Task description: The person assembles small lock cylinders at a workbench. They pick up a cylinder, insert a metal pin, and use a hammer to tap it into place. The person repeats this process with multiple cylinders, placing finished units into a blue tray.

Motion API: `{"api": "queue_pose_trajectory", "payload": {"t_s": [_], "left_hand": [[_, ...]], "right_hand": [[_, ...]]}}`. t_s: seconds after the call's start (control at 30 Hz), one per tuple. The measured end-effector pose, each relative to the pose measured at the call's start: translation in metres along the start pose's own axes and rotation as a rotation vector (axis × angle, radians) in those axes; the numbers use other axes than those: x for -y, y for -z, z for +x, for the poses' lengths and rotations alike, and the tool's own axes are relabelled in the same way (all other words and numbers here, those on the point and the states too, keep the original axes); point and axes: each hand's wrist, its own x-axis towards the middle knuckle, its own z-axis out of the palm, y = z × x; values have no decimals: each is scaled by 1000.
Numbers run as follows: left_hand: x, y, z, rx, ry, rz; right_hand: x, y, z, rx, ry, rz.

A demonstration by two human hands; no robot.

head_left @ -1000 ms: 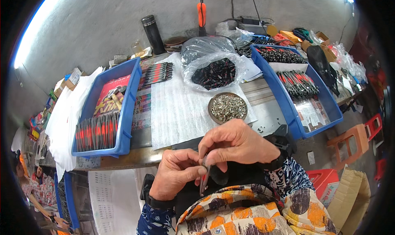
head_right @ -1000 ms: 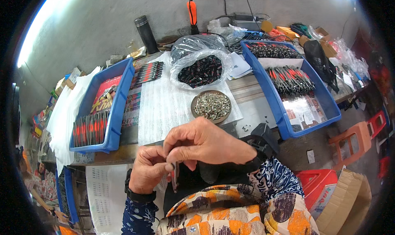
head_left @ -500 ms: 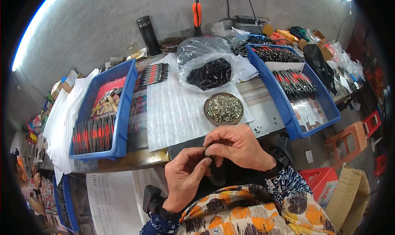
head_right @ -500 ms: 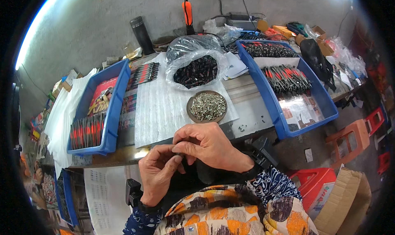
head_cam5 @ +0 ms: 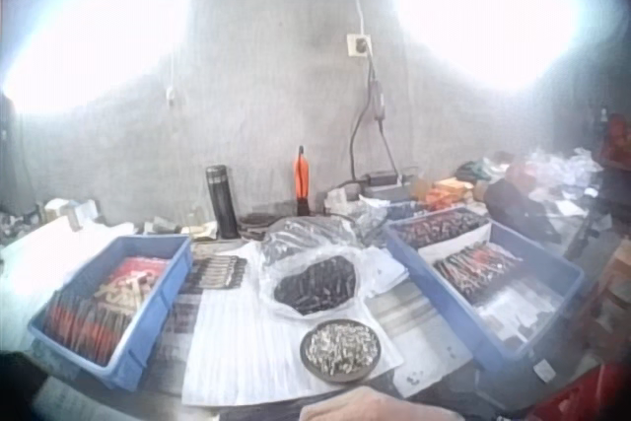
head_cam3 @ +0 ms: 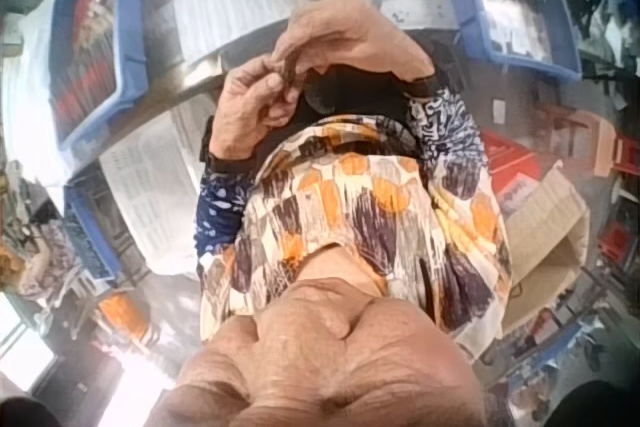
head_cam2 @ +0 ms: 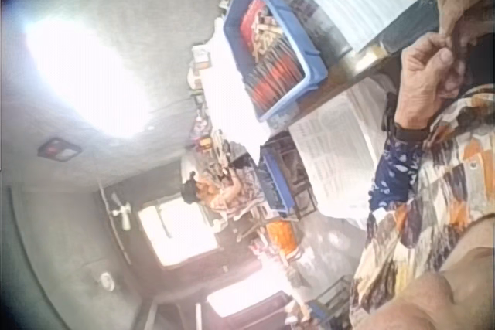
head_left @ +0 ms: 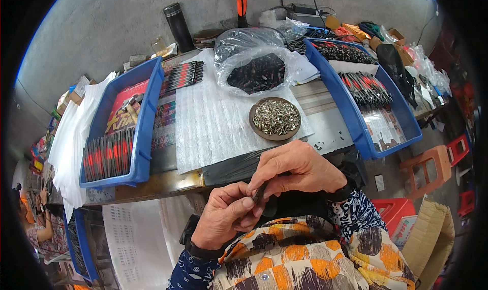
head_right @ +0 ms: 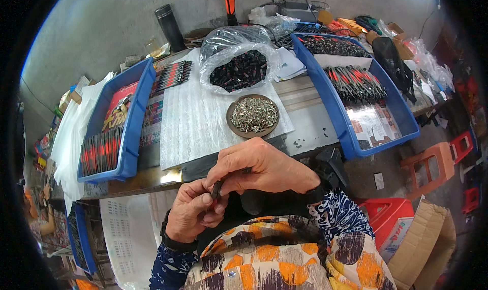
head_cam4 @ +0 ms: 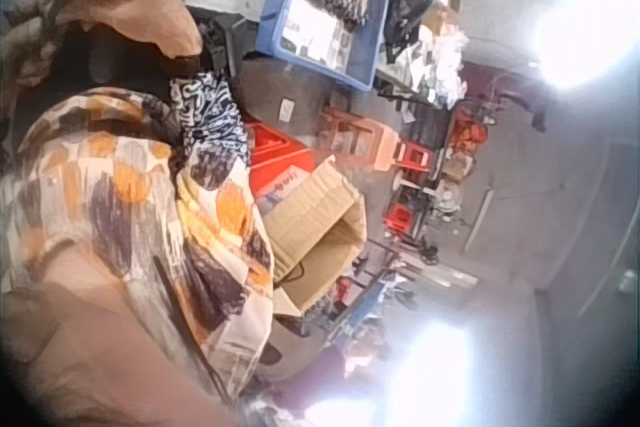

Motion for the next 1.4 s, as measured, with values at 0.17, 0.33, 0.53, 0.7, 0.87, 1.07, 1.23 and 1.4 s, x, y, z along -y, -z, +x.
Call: {"api": "queue_pose_trajectory", "payload": {"t_s": [0.17, 0.33, 0.53, 0.7, 0.87, 1.07, 1.23, 1.4], "left_hand": [[3, 2, -4, 67, 108, -64], [1, -1, -4, 117, 160, -73], [-2, -7, 0, 38, -2, 107], [7, -13, 4, -226, -455, 856], [7, -11, 13, -389, -684, 1260], [-3, -5, 19, -396, -722, 1282], [-7, 3, 22, -433, -717, 1295], [-10, 10, 22, -490, -694, 1298]], "right_hand": [[-4, 1, -5, 60, 56, 35], [-1, 0, -9, 40, 26, 26], [0, -3, -12, -45, 22, -42], [-1, -8, -14, -173, -30, -93], [-5, -12, -9, -239, -71, -136], [-9, -12, -2, -278, -127, -88], [-12, 6, 14, -109, -179, -185], [-25, 66, 37, -201, -103, -730]]}}
